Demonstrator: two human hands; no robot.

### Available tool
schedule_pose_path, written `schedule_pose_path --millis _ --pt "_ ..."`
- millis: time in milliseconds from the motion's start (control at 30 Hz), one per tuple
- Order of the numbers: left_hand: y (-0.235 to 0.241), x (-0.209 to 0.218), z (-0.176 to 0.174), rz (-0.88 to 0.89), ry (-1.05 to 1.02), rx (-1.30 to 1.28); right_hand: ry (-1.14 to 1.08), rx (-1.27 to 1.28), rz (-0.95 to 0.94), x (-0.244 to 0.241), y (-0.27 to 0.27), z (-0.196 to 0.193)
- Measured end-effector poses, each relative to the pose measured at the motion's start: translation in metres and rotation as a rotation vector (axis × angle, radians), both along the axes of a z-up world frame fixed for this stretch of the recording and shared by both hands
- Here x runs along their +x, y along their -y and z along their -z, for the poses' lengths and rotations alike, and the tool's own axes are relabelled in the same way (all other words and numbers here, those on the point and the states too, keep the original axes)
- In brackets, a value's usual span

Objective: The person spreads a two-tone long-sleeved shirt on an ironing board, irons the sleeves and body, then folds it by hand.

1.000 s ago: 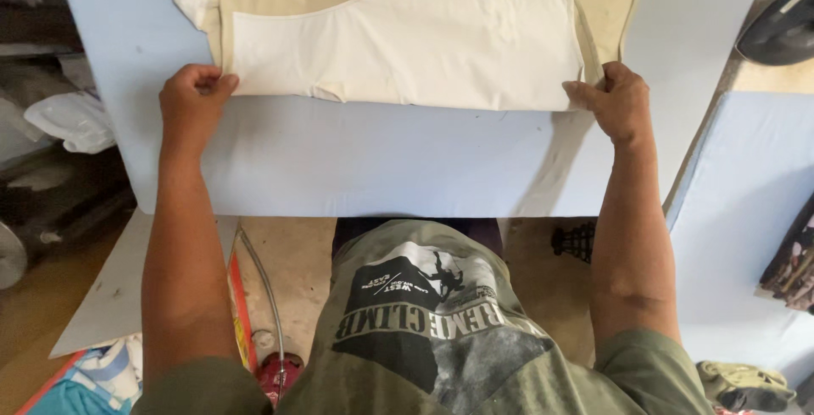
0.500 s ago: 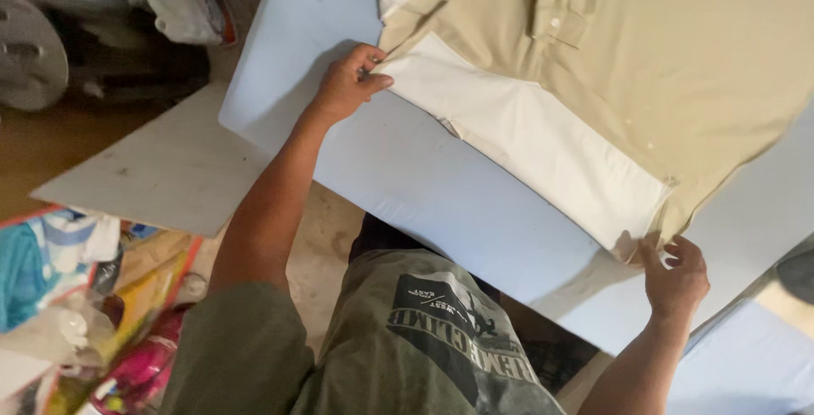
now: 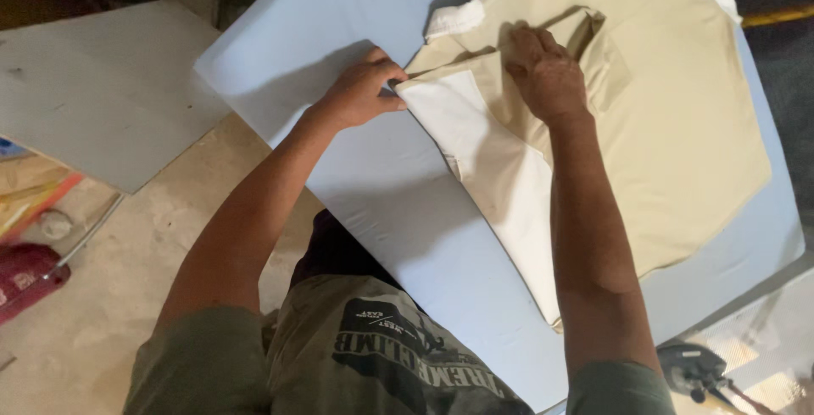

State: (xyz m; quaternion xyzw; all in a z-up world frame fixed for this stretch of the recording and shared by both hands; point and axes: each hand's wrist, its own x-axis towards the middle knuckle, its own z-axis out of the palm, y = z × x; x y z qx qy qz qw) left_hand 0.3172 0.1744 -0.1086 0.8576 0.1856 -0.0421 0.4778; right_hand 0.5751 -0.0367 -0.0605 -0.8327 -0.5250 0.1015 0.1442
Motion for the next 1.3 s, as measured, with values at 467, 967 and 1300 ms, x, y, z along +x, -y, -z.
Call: schedule_pose_path --millis 467,967,1300 --pt "0.000 0.041 0.012 -0.030 -0.120 0.042 0.200 -0.068 0.047 0.090 0.055 0.005" --pt "-0.002 0.041 0.039 -0.059 0.162 0.147 0.098 0.075 0.472 -0.056 0.119 0.015" --pt "-0.001 0.046 0.022 -0.003 -0.062 0.221 0.003 -0.166 0.632 -0.134 0.243 0.068"
